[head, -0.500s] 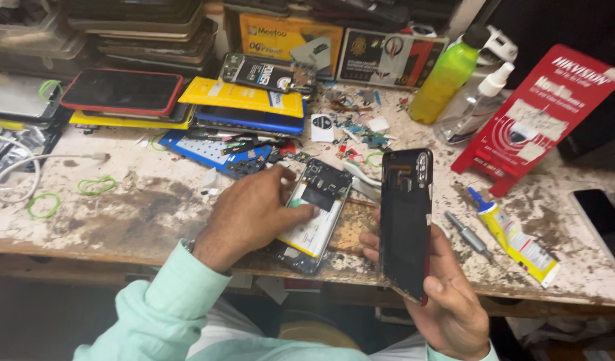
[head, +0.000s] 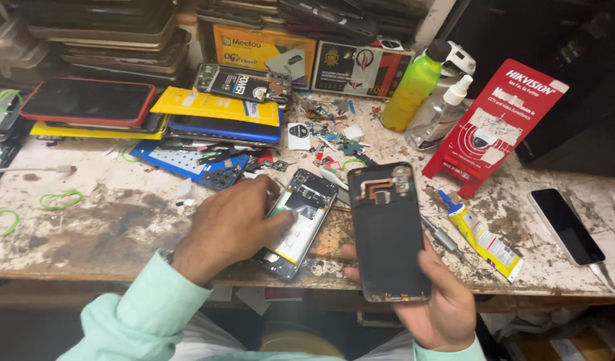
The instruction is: The person applies adhesive tape to the back cover of a disassembled smartphone. They then align and press the back cover onto the phone's chassis, securing it in place. Finally, they use a screwdriver to tighten screws on the back of the device.
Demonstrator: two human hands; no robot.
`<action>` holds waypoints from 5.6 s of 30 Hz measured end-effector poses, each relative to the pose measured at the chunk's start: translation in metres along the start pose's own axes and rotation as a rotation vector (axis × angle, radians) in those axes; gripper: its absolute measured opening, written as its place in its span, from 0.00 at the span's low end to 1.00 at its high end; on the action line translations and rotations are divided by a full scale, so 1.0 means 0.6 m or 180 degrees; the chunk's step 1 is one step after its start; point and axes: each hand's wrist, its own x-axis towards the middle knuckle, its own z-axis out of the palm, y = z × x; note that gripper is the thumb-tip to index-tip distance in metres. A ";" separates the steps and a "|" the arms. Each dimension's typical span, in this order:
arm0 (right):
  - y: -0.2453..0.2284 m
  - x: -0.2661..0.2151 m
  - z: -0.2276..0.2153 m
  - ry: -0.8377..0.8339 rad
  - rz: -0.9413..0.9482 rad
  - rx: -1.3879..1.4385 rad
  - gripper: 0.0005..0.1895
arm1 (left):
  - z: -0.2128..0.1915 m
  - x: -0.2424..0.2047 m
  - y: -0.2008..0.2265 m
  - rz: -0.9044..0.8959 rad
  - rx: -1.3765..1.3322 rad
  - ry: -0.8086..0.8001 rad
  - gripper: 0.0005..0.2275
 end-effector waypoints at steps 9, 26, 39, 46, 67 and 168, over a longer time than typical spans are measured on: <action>0.014 0.002 -0.004 0.1214 -0.0185 -0.0911 0.24 | -0.007 0.013 0.003 -0.0158 -0.0759 -0.0421 0.23; 0.014 0.012 0.009 0.1199 -0.0506 -0.1231 0.32 | 0.043 -0.040 -0.012 -0.0453 -0.5463 0.0053 0.15; 0.001 0.046 0.010 0.0656 -0.0757 -0.1992 0.27 | 0.066 -0.080 0.002 -0.0508 -0.6322 0.0183 0.14; 0.006 0.065 0.012 0.0988 -0.0234 -0.1722 0.22 | 0.072 -0.087 0.007 -0.0707 -0.6529 -0.0003 0.17; 0.019 0.089 0.077 0.0367 -0.0626 -0.2620 0.15 | 0.093 -0.105 0.018 0.0119 -0.5982 -0.0351 0.13; 0.098 0.085 0.221 0.0485 -0.2519 -0.4986 0.07 | 0.142 -0.130 0.080 0.1474 -0.5096 0.2080 0.29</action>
